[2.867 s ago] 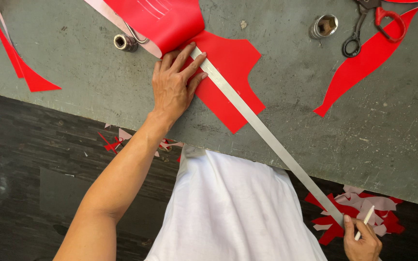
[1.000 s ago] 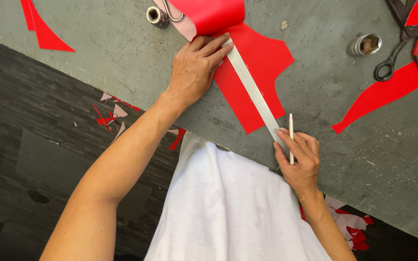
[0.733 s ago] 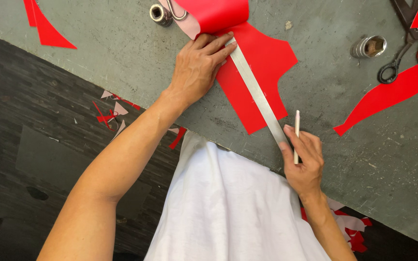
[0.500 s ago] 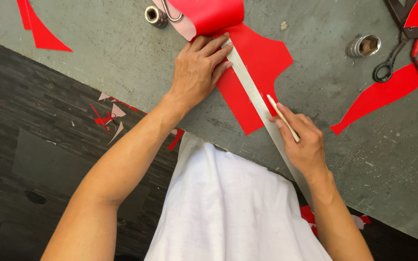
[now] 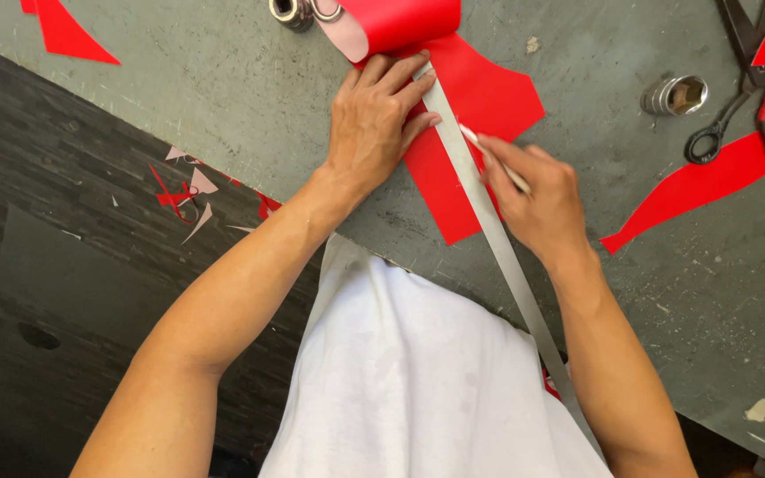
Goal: The person uses a ruler and white marker to draw straight lines on a red fabric sheet. They then use scissors to cut the fabric along the marked lines, separating pieces from the main sheet. The person also places a paper pattern on the fabric and secures it with padlocks before cutting around the pattern.
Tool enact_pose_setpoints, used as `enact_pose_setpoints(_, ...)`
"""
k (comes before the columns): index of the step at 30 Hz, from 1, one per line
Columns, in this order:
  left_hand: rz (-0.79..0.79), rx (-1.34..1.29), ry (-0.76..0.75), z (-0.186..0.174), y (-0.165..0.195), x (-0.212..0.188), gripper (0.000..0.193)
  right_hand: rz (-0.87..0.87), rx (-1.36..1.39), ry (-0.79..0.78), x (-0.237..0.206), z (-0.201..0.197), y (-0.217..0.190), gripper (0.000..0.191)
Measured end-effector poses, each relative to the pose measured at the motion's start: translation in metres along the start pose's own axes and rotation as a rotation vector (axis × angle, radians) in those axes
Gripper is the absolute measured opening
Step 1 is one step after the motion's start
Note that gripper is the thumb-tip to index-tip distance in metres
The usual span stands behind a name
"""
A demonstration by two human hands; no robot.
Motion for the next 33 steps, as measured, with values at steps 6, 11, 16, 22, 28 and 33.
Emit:
enact_pose_setpoints(6,0.008,0.015,-0.006,-0.002,0.002,0.004,0.047,0.136,0.018,-0.071,-0.009,-0.019,-0.008,0.027)
enact_pose_setpoints(11,-0.004,0.004,-0.047,-0.003,0.001,0.004,0.044,0.069,-0.029,-0.007,-0.007,-0.015,-0.008,0.024)
enact_pose_setpoints(16,0.059,0.018,-0.012,-0.007,0.005,0.01,0.044,0.036,-0.022,0.005,-0.019,-0.012,-0.011,0.024)
enact_pose_setpoints(22,0.08,0.014,-0.048,-0.005,0.0,0.007,0.034,0.048,-0.048,0.08,-0.059,0.01,-0.018,0.029)
enact_pose_setpoints(28,0.108,0.091,-0.078,0.0,-0.009,0.007,0.044,0.001,-0.168,0.168,-0.062,0.021,-0.028,0.03)
enact_pose_setpoints(33,0.148,0.12,-0.066,-0.001,-0.013,0.003,0.044,-0.02,-0.236,0.267,-0.024,0.048,-0.04,0.026)
Point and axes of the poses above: each hand's wrist, its own x-axis towards the middle knuckle, its own z-axis out of the palm, y = z × x, the point moved 4 cm from there along x, towards the middle knuckle, and after that the axes turned 5 degrees about -y, right-handed, at the moved point
